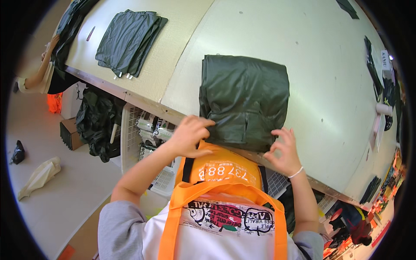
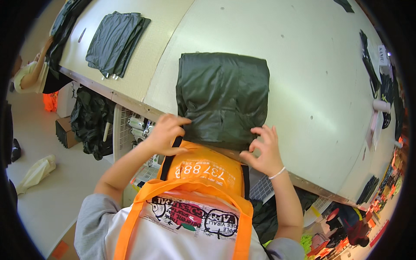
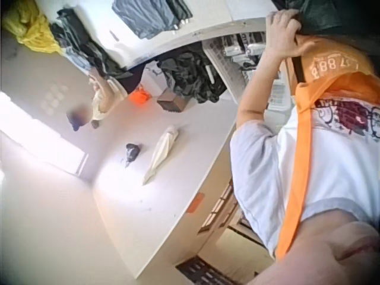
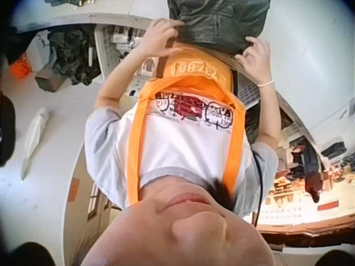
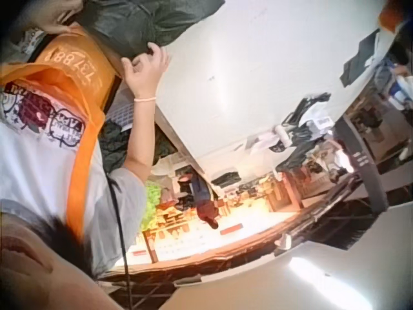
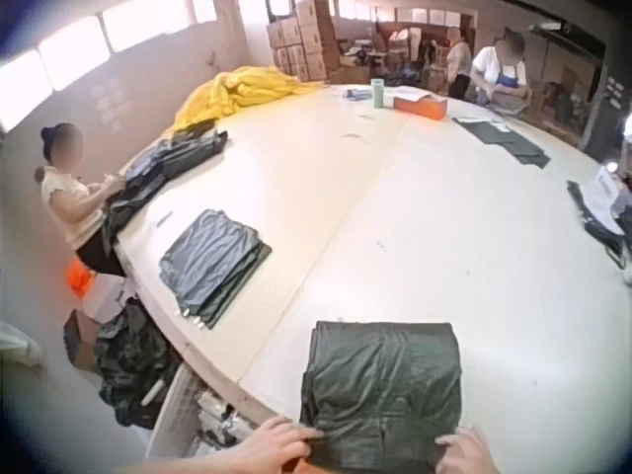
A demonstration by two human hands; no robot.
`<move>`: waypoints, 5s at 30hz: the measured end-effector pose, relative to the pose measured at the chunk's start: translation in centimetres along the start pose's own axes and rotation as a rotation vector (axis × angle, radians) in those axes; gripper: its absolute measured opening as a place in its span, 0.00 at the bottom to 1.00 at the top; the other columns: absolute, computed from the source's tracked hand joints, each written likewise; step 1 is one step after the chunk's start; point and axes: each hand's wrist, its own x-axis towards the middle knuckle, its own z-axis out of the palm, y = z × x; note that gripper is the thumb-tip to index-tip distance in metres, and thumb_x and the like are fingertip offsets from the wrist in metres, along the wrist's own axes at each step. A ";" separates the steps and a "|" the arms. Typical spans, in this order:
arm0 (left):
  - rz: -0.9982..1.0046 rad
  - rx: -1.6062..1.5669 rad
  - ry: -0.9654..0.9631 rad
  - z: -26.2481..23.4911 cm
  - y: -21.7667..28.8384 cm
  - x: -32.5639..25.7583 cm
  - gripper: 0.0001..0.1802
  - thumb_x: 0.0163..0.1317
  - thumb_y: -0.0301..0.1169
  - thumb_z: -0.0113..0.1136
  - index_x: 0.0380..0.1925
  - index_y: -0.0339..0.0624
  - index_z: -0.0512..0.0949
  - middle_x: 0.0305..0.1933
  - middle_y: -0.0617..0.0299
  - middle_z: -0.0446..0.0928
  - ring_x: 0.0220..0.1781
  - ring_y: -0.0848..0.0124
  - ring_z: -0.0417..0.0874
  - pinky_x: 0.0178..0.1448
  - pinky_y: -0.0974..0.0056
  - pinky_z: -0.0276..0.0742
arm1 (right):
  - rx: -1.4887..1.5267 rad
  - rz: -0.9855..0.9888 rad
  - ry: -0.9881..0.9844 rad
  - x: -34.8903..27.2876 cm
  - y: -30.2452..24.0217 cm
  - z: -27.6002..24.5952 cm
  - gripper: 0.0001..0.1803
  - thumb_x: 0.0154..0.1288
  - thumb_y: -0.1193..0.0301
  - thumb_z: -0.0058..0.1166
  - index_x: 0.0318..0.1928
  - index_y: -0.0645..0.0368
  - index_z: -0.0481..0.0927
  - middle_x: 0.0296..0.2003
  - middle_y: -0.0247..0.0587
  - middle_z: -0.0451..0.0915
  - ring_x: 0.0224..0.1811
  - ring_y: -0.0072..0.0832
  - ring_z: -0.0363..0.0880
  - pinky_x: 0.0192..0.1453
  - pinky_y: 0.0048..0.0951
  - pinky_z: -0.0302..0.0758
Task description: The person lays out a dark green jacket on a white table, smooths it, and folds it into a compact rectangle. They then place the folded jacket into a white plastic basket below the table and retrieve another jacket to repeat the process.
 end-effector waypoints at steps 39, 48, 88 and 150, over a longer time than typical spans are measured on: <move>-1.094 -0.784 0.605 10.5 4.6 -3.6 0.38 0.51 0.51 0.69 0.51 0.30 0.71 0.48 0.43 0.77 0.53 0.57 0.78 0.56 0.61 0.73 | 0.469 0.688 0.380 -0.6 0.7 10.7 0.49 0.55 0.53 0.65 0.67 0.65 0.54 0.60 0.59 0.68 0.62 0.49 0.68 0.65 0.38 0.64; -1.108 -0.206 0.419 7.3 2.8 -1.0 0.46 0.41 0.49 0.76 0.48 0.26 0.62 0.46 0.33 0.75 0.49 0.41 0.77 0.51 0.52 0.75 | 0.119 0.416 0.353 3.8 -2.7 9.2 0.61 0.48 0.65 0.71 0.74 0.45 0.38 0.64 0.69 0.53 0.65 0.60 0.60 0.62 0.42 0.67; -0.189 0.174 0.081 4.3 -9.9 6.3 0.31 0.62 0.46 0.53 0.63 0.43 0.66 0.71 0.50 0.57 0.74 0.52 0.53 0.73 0.44 0.46 | 0.131 0.773 0.198 6.9 -7.5 -0.1 0.31 0.55 0.63 0.63 0.56 0.65 0.72 0.56 0.57 0.69 0.57 0.53 0.69 0.61 0.40 0.67; 0.316 0.484 -0.178 1.5 6.6 17.7 0.10 0.44 0.33 0.62 0.28 0.42 0.80 0.32 0.60 0.74 0.36 0.64 0.76 0.37 0.62 0.73 | -0.267 0.182 0.421 9.2 -5.2 6.4 0.18 0.54 0.66 0.55 0.47 0.56 0.76 0.43 0.44 0.77 0.49 0.42 0.75 0.53 0.41 0.74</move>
